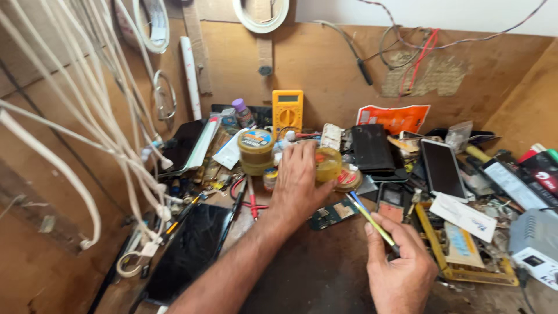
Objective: The person applies a substance from a container to a circuit board using a thin tool and then uses a heat gun to apply heat to the board.
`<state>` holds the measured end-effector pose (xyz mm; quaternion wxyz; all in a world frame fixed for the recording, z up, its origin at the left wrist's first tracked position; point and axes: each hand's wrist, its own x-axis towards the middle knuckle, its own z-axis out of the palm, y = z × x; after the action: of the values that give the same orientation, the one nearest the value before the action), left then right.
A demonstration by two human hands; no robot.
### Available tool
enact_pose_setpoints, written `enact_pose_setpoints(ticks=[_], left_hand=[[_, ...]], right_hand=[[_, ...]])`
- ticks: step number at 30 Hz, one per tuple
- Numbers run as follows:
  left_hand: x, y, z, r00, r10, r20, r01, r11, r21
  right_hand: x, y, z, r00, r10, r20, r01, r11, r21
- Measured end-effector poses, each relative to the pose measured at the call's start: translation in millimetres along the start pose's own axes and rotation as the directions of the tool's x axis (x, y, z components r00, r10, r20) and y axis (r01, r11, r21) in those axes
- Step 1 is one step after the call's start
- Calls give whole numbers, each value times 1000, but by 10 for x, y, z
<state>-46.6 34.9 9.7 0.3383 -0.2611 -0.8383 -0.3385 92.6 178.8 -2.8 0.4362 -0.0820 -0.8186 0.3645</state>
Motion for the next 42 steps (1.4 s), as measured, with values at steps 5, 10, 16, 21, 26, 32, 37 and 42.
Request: enact_pose_setpoints(ticks=[5,10,16,21,26,32,37,42], left_hand=[[238,-141,351,988,-48,146,35,995,94],[228,-53,326,999,-2,-42,3,1000,18],[-156,229,48,975,-22,-220,-20,982,-188],[-396,224,-143,982,-42,-182,-9,963,-268],[-414,145,-192,981,-141,-134,74,907,-415],[-431,96,-189,979,-165,-119,96,893,-440],[-426,74,-192,981,-171,-91,116,895,-430],[-433,64,-176,983,-167,-81,116,894,-432]], right_hand=[[31,73,-3,994,106,-15,-104,993,58],[54,158,19,977,212,30,-214,969,119],[-28,193,49,992,124,-27,-117,977,178],[-110,63,41,997,72,9,-73,981,182],[-116,-134,43,994,80,69,-91,982,163],[16,-294,81,984,47,171,-59,996,64],[204,-407,162,953,42,301,-22,997,-68],[217,-465,234,958,-135,254,166,980,-106]])
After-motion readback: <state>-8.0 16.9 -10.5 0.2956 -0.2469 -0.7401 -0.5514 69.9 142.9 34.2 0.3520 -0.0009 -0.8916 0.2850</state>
